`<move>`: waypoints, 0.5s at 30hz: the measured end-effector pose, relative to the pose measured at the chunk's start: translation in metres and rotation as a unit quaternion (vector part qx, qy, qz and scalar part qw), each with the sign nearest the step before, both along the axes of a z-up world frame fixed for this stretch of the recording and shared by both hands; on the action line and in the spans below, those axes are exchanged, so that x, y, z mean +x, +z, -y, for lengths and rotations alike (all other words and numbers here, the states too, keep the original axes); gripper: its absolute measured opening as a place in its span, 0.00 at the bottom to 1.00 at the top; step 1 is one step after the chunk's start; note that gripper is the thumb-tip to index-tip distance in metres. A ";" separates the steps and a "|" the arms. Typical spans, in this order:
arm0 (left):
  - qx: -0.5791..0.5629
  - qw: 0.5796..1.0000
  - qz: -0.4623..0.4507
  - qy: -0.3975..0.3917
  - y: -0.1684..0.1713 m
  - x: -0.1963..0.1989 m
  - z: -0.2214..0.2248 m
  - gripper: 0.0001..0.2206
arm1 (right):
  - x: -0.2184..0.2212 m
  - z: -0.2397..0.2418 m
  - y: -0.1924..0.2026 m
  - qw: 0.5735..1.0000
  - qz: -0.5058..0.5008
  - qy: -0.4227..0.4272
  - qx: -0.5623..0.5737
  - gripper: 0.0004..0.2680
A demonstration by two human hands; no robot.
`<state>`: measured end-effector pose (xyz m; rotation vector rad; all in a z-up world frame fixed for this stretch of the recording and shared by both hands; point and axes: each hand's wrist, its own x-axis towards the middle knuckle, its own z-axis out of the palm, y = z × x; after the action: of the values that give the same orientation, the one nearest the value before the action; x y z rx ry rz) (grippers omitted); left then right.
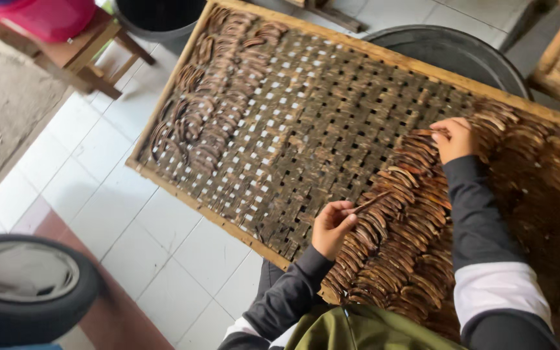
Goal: The person sorts small dried fish pieces on a large woven tray by hand, picking up individual pieces from a pile and arranging them into neat rows on the tray.
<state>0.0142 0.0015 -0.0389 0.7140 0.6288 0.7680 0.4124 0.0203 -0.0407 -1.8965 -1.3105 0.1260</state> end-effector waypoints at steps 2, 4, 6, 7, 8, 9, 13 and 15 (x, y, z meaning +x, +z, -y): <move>0.019 1.000 0.003 0.015 -0.004 0.000 0.005 0.13 | 0.001 0.002 -0.002 1.000 0.029 0.009 -0.003 0.07; 0.041 0.999 0.003 0.034 -0.007 0.001 0.008 0.12 | 0.003 0.001 -0.001 0.999 0.045 0.014 -0.010 0.08; -0.007 0.998 0.062 0.001 -0.008 0.003 0.009 0.13 | 0.000 -0.001 0.002 0.997 0.046 0.057 -0.002 0.06; -0.004 0.998 0.064 0.025 -0.006 0.008 0.009 0.13 | 0.000 -0.002 0.007 0.996 0.070 0.063 0.000 0.07; 0.017 0.999 0.048 0.015 -0.004 0.008 0.011 0.13 | -0.006 0.001 0.007 0.994 0.090 0.061 0.001 0.08; 0.039 0.999 0.032 0.005 -0.001 0.006 0.011 0.12 | -0.010 0.000 0.009 0.993 0.101 0.053 -0.023 0.08; 0.064 0.998 0.012 -0.007 0.004 0.003 0.009 0.12 | -0.032 0.011 0.023 0.974 0.226 -0.024 0.001 0.09; 0.041 0.999 0.034 -0.006 0.001 0.004 0.007 0.13 | -0.058 0.017 0.030 1.000 0.010 -0.011 -0.014 0.11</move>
<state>0.0178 -0.0060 -0.0382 0.7629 0.5327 0.8079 0.3540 0.0036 -0.0104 -1.9390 -1.3077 0.1154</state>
